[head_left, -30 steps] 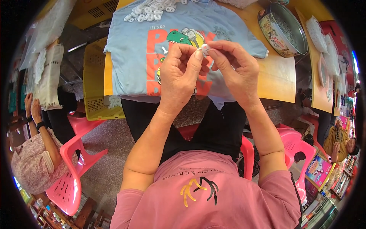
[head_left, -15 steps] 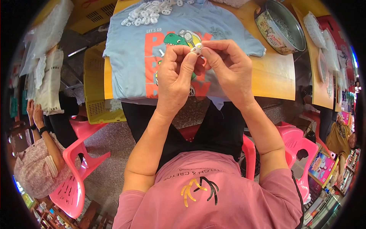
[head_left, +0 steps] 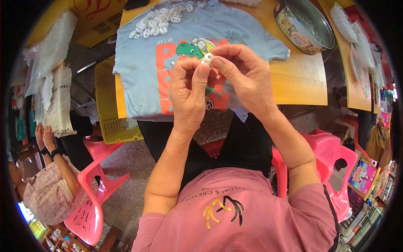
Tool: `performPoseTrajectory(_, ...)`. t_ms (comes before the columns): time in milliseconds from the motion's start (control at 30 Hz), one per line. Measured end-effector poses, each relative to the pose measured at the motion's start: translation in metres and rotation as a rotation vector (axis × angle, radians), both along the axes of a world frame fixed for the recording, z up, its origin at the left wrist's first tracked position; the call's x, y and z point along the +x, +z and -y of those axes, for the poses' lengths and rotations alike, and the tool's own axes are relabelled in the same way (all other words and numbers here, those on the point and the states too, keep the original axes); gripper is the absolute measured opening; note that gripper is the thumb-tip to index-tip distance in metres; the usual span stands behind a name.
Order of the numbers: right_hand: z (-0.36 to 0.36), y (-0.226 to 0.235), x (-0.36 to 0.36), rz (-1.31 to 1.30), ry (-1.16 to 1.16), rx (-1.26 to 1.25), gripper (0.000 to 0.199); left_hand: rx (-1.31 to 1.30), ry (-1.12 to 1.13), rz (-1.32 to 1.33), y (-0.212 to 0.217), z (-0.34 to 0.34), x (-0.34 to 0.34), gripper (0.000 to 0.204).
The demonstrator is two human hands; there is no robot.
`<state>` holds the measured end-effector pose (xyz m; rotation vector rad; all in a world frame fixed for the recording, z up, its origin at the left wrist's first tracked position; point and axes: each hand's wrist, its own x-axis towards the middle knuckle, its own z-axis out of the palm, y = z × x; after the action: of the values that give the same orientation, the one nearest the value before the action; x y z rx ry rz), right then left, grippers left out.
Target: Attaching small white plastic snaps or buttons to a blue t-shirt with a dinosaur graphic.
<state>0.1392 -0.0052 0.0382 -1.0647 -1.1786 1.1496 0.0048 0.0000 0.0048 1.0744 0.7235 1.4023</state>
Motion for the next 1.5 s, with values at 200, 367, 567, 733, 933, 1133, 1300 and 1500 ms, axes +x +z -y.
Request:
performPoseTrajectory(200,-0.002,0.008,0.001,-0.133,0.158,-0.076,0.024,0.114,-0.018,0.131,-0.012,-0.002,0.0,0.02)
performPoseTrajectory(367,-0.004,0.012,0.011,-0.147,0.27,-0.122,0.024,0.152,-0.06,0.132,-0.001,-0.004,0.002,0.042)
performPoseTrajectory(567,-0.001,0.011,0.007,-0.188,0.273,-0.139,0.023,0.229,-0.192,-0.074,-0.005,-0.007,-0.008,0.061)
performPoseTrajectory(733,0.006,0.013,0.002,-0.183,0.247,-0.111,0.023,0.196,-0.18,-0.046,-0.007,-0.001,-0.008,0.055)
performPoseTrajectory(933,0.011,0.009,-0.009,-0.23,0.206,-0.132,0.021,0.297,-0.122,-0.045,-0.01,-0.005,-0.007,0.046)
performPoseTrajectory(1133,0.011,0.01,-0.008,-0.263,0.23,-0.075,0.021,0.349,-0.121,-0.017,-0.008,-0.006,-0.004,0.043)
performPoseTrajectory(1300,0.011,0.012,-0.01,-0.306,0.251,-0.099,0.021,0.32,-0.122,-0.016,-0.005,-0.005,-0.006,0.039)
performPoseTrajectory(1500,-0.008,0.03,-0.005,-0.056,0.179,-0.065,0.022,0.334,-0.1,0.012,-0.001,-0.008,-0.006,0.044)
